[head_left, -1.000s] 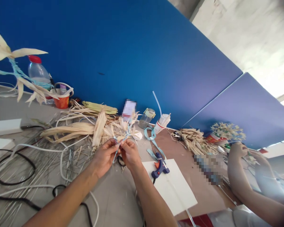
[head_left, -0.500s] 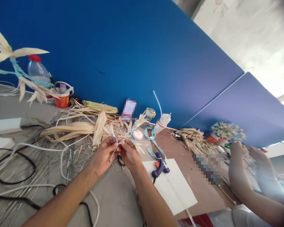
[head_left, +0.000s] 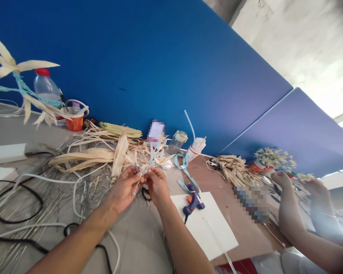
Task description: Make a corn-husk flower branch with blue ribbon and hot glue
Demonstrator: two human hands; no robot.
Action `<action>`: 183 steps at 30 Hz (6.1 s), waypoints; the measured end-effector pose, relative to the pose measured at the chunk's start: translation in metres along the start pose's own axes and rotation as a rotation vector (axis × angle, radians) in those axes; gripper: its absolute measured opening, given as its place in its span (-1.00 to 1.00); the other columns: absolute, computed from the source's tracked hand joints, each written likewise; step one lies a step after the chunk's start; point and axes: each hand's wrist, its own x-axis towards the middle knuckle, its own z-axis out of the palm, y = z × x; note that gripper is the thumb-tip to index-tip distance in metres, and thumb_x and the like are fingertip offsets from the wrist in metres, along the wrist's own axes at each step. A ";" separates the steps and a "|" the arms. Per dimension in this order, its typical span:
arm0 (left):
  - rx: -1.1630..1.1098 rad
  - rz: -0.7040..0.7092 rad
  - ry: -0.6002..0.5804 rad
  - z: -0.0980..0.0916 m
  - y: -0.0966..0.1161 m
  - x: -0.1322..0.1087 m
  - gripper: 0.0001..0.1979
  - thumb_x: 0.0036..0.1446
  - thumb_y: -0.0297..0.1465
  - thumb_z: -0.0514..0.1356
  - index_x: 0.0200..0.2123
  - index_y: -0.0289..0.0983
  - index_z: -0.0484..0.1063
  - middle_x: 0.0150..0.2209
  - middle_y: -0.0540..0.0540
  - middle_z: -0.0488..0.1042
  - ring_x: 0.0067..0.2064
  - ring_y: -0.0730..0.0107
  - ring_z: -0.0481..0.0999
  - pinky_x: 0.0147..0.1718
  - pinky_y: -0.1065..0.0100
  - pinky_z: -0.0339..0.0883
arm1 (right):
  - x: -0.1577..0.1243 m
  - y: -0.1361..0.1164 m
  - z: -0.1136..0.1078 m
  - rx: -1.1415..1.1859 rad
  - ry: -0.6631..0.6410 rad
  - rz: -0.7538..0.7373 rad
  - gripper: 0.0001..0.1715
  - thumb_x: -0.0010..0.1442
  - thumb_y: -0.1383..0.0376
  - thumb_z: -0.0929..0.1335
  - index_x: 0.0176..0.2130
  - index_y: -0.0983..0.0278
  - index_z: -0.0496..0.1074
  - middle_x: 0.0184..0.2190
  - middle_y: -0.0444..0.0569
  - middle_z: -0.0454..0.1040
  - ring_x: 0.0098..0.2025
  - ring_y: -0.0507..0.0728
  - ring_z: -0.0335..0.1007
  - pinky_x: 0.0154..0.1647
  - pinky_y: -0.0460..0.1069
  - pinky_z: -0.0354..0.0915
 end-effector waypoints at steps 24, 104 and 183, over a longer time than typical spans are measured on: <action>0.045 -0.048 0.003 -0.007 -0.010 0.003 -0.82 -0.09 -0.67 0.25 -0.46 -0.30 0.38 -0.50 0.00 0.46 -0.52 0.55 0.45 -0.47 0.53 0.40 | -0.005 -0.008 0.007 0.059 -0.055 0.098 -0.81 -0.15 0.28 0.49 -0.57 0.34 0.44 -0.68 -0.18 0.39 -0.67 -0.08 0.22 -0.61 -0.17 0.17; -0.056 0.030 0.179 -0.006 0.001 0.008 -0.81 -0.05 -0.71 0.16 -0.44 -0.32 0.37 -0.51 0.01 0.48 -0.57 0.54 0.46 -0.44 0.43 0.47 | -0.015 -0.015 0.015 -0.502 0.080 -0.211 -0.81 0.00 0.19 0.34 -0.45 0.28 0.43 -0.61 -0.19 0.33 -0.58 0.00 0.19 -0.54 -0.09 0.14; 0.106 -0.216 -0.062 -0.013 -0.012 0.005 -0.82 0.11 -0.34 0.20 -0.36 -0.36 0.51 -0.37 -0.15 0.49 -0.45 0.41 0.44 -0.46 0.38 0.41 | -0.004 -0.028 0.002 0.009 0.083 -0.066 -0.74 -0.11 0.28 0.40 -0.59 0.27 0.21 -0.74 -0.33 0.07 -0.68 -0.10 -0.13 -0.67 -0.16 -0.10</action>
